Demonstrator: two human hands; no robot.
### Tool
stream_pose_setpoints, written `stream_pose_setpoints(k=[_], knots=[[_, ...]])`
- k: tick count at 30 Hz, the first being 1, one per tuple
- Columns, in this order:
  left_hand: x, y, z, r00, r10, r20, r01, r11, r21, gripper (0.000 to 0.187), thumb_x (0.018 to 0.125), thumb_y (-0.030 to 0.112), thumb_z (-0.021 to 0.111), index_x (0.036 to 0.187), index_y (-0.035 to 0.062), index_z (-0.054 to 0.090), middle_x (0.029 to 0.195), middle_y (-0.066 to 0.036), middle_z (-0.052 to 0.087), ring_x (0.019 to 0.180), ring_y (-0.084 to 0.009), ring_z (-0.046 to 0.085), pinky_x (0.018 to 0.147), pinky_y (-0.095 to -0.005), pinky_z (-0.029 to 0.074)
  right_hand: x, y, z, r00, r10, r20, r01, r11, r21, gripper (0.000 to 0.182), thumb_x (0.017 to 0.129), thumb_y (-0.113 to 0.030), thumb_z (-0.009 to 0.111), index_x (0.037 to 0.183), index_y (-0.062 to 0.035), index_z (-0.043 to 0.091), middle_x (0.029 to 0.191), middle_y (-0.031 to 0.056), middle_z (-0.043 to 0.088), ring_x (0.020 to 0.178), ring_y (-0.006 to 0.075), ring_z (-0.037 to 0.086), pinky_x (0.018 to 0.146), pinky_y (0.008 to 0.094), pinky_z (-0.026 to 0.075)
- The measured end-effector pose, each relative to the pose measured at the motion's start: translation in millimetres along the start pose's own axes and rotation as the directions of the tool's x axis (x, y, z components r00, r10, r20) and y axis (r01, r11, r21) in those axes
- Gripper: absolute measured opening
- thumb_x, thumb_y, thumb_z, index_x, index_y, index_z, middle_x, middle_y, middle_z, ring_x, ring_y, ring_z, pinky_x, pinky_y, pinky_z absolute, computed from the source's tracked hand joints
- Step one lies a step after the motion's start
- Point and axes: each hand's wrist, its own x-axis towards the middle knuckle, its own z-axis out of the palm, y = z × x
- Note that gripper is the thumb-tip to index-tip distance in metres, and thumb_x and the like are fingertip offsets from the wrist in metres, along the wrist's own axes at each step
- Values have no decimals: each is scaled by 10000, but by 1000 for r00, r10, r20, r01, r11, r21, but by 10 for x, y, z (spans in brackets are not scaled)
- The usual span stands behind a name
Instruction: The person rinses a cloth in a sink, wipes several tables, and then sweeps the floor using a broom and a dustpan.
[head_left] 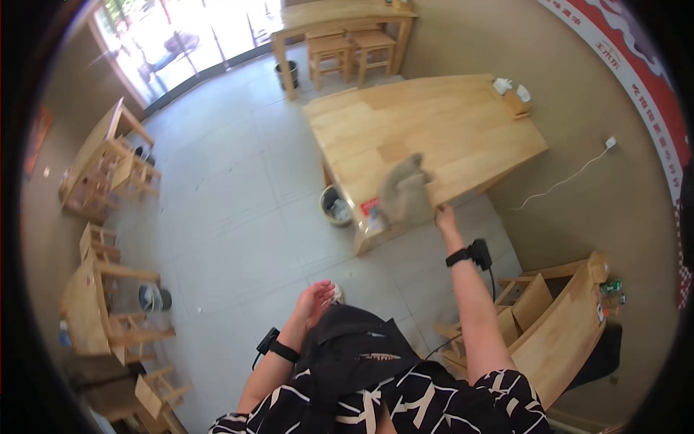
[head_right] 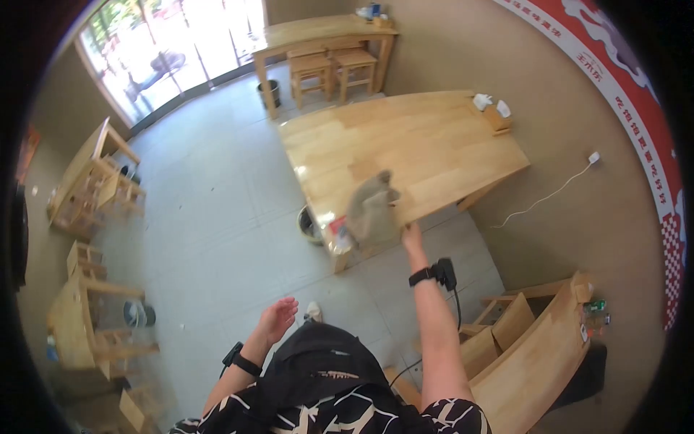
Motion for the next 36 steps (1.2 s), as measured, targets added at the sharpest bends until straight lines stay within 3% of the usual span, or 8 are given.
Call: stream_pose_setpoints(k=[3, 5, 12, 27, 29, 31, 34, 36], knots=[[550, 447, 408, 1000, 5, -22, -1, 983, 183, 314, 773, 162, 461, 1077, 83, 452, 1057, -38, 515, 929, -139, 464, 816, -313, 346, 153, 23, 96, 884, -292, -364, 187, 936, -298, 306, 759, -55, 472, 1056, 17, 459, 1023, 173, 492, 966, 282, 470, 824, 355, 382], [932, 606, 525, 999, 23, -40, -12, 970, 244, 359, 765, 181, 463, 1115, 103, 440, 1113, -33, 483, 975, -140, 433, 854, -317, 310, 336, -158, 476, 742, -645, -185, 572, 752, -327, 434, 713, -110, 530, 1127, -28, 430, 1161, 222, 393, 1075, 369, 364, 912, 433, 281], [2023, 788, 915, 894, 256, -368, -27, 850, 526, 493, 768, 211, 449, 1237, 120, 327, 1231, -61, 375, 996, -160, 389, 828, -320, 318, 1005, -457, 1026, 803, -545, 242, 577, 608, -545, 506, 780, -317, 487, 1254, -196, 355, 1362, 110, 178, 1226, 330, 203, 948, 480, 226], [2858, 495, 981, 561, 345, -752, -72, 926, 371, 452, 858, 414, 341, 1142, 62, 317, 1141, -91, 399, 1047, -220, 403, 905, -338, 326, 5535, 1931, -4041, 782, -94, -616, -464, 571, -677, 471, 847, -397, 332, 1267, -188, 291, 1338, 92, 233, 1233, 355, 162, 978, 450, 189], [2809, 536, 1011, 586, 314, -747, -65, 937, 343, 471, 855, 425, 333, 1160, 66, 314, 1171, -85, 390, 1061, -223, 398, 918, -333, 311, 5982, 2217, -4528, 778, -51, -626, -475, 603, -641, 483, 847, -420, 303, 1278, -204, 264, 1351, 102, 204, 1239, 357, 142, 977, 458, 186], [2815, 526, 1132, 605, 297, -739, -82, 946, 314, 491, 852, 436, 326, 1178, 70, 312, 1201, -80, 381, 1074, -227, 392, 930, -329, 297, 6585, 3103, -5248, 890, -182, -417, -359, 284, -889, 502, 847, -421, 291, 1283, -175, 248, 1315, 149, 237, 1218, 366, 177, 973, 458, 190], [2724, 634, 1172, 594, 237, -769, -32, 962, 272, 535, 844, 468, 316, 1208, 76, 310, 1244, -74, 363, 1100, -234, 379, 948, -322, 273, 6465, 1989, -4771, 709, 95, -699, -654, 461, -600, 495, 856, -388, 299, 1265, -110, 271, 1229, 200, 309, 1177, 364, 235, 953, 451, 223], [2797, 617, 1156, 505, 283, -816, 49, 934, 354, 555, 833, 489, 327, 1208, 80, 318, 1234, -78, 374, 1103, -236, 375, 947, -321, 275, 6182, 2068, -4607, 819, -130, -559, -398, 574, -716, 467, 852, -334, 359, 1229, -63, 316, 1143, 214, 364, 1124, 372, 284, 923, 446, 255]])
